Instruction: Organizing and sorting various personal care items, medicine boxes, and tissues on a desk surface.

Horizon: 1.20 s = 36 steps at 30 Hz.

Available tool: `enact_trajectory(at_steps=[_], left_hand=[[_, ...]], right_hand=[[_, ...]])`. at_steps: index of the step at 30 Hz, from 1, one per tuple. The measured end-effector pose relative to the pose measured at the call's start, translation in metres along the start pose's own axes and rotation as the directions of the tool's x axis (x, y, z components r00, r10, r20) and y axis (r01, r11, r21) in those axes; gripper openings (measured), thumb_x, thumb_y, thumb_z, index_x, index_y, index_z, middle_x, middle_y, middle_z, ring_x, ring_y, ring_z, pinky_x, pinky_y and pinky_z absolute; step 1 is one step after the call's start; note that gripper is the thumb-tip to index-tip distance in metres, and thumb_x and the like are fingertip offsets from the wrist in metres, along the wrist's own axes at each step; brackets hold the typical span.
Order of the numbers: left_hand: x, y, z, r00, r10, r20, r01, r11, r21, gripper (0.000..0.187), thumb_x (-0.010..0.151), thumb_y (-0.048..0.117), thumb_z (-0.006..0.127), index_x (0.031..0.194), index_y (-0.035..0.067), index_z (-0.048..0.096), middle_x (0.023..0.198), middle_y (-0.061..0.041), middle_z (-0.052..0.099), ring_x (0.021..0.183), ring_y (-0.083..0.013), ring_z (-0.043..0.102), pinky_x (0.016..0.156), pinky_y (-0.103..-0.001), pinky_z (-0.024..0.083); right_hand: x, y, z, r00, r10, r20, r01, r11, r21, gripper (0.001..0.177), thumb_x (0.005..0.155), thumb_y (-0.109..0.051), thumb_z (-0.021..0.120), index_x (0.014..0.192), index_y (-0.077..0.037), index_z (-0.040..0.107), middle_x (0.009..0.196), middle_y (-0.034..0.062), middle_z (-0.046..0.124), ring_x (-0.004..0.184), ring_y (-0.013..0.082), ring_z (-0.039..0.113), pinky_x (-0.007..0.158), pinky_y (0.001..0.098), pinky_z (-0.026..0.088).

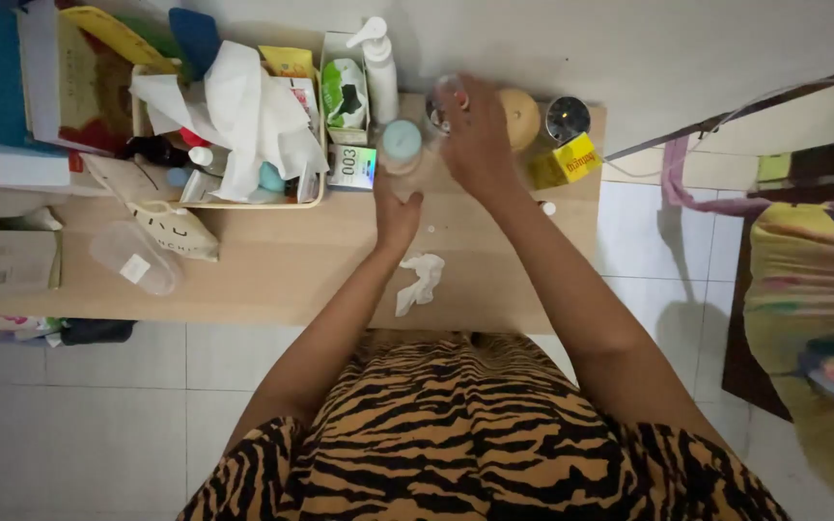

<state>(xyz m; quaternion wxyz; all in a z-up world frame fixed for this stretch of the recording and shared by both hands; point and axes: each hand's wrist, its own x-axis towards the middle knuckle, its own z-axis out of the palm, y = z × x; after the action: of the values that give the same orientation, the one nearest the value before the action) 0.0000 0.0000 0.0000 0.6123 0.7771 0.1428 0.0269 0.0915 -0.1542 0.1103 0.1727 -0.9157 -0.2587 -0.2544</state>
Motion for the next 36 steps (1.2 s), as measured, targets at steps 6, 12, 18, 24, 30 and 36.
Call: enact_trajectory(at_steps=[6, 12, 18, 24, 30, 36], left_hand=[[0.003, 0.013, 0.001, 0.996, -0.012, 0.093, 0.020, 0.996, -0.086, 0.103, 0.076, -0.007, 0.067, 0.162, -0.004, 0.011, 0.166, -0.029, 0.014, 0.158, -0.0349, 0.012, 0.132, -0.043, 0.005], [0.013, 0.009, 0.003, 0.995, 0.020, 0.096, -0.003, 0.984, -0.176, 0.112, 0.070, -0.012, 0.068, 0.164, 0.000, 0.008, 0.169, -0.026, 0.012, 0.159, -0.0302, 0.008, 0.132, -0.040, 0.004], [0.002, 0.031, -0.014, 0.989, 0.033, 0.146, -0.003, 0.979, -0.203, 0.104, 0.075, -0.016, 0.057, 0.163, -0.003, 0.005, 0.167, -0.032, 0.011, 0.157, -0.0402, 0.013, 0.131, -0.047, 0.012], [0.008, -0.003, -0.012, 0.976, -0.044, 0.211, 0.104, 0.954, -0.282, 0.101, 0.082, -0.018, 0.049, 0.165, 0.007, -0.002, 0.168, -0.024, 0.016, 0.155, -0.0346, 0.024, 0.129, -0.044, 0.022], [0.002, -0.001, -0.014, 0.966, -0.107, 0.235, 0.156, 0.967, -0.202, 0.096, 0.084, -0.018, 0.045, 0.166, 0.006, 0.000, 0.169, -0.023, 0.018, 0.156, -0.0370, 0.023, 0.129, -0.049, 0.020], [0.001, 0.035, -0.023, 0.965, -0.154, 0.212, 0.178, 0.979, -0.103, 0.093, 0.085, -0.015, 0.048, 0.166, 0.008, 0.009, 0.169, -0.023, 0.019, 0.156, -0.0365, 0.023, 0.129, -0.046, 0.025]], right_hand=[[-0.028, -0.029, 0.041, 0.946, -0.291, -0.146, 0.293, 0.956, -0.008, 0.025, 0.087, -0.010, 0.062, 0.102, 0.009, 0.067, 0.100, 0.0243, 0.063, 0.098, 0.0395, 0.065, 0.105, 0.0552, 0.047], [-0.013, -0.030, 0.028, 0.948, -0.146, -0.283, 0.103, 0.981, -0.162, 0.019, 0.095, -0.019, 0.066, 0.108, -0.006, 0.073, 0.114, 0.0127, 0.061, 0.105, 0.0319, 0.061, 0.101, 0.0501, 0.048], [-0.054, -0.053, 0.052, 0.998, 0.022, 0.067, -0.028, 0.995, 0.091, 0.033, 0.099, -0.011, 0.060, 0.127, 0.005, 0.060, 0.121, 0.0246, 0.061, 0.113, 0.0405, 0.064, 0.101, 0.0473, 0.052], [-0.007, -0.059, 0.058, 0.962, 0.019, 0.274, -0.094, 0.960, 0.263, 0.074, 0.082, -0.010, 0.074, 0.143, 0.018, 0.042, 0.145, 0.0411, 0.042, 0.137, 0.0558, 0.043, 0.117, 0.0579, 0.035], [-0.030, -0.048, 0.110, 0.883, 0.112, 0.456, -0.179, 0.978, 0.107, 0.087, 0.076, -0.007, 0.085, 0.146, 0.016, 0.038, 0.140, 0.0377, 0.043, 0.135, 0.0527, 0.042, 0.117, 0.0543, 0.037], [-0.013, -0.063, 0.069, 0.822, 0.140, 0.552, -0.245, 0.962, 0.121, 0.083, 0.077, -0.010, 0.081, 0.147, 0.009, 0.039, 0.139, 0.0316, 0.043, 0.131, 0.0500, 0.048, 0.096, 0.0497, 0.058]])
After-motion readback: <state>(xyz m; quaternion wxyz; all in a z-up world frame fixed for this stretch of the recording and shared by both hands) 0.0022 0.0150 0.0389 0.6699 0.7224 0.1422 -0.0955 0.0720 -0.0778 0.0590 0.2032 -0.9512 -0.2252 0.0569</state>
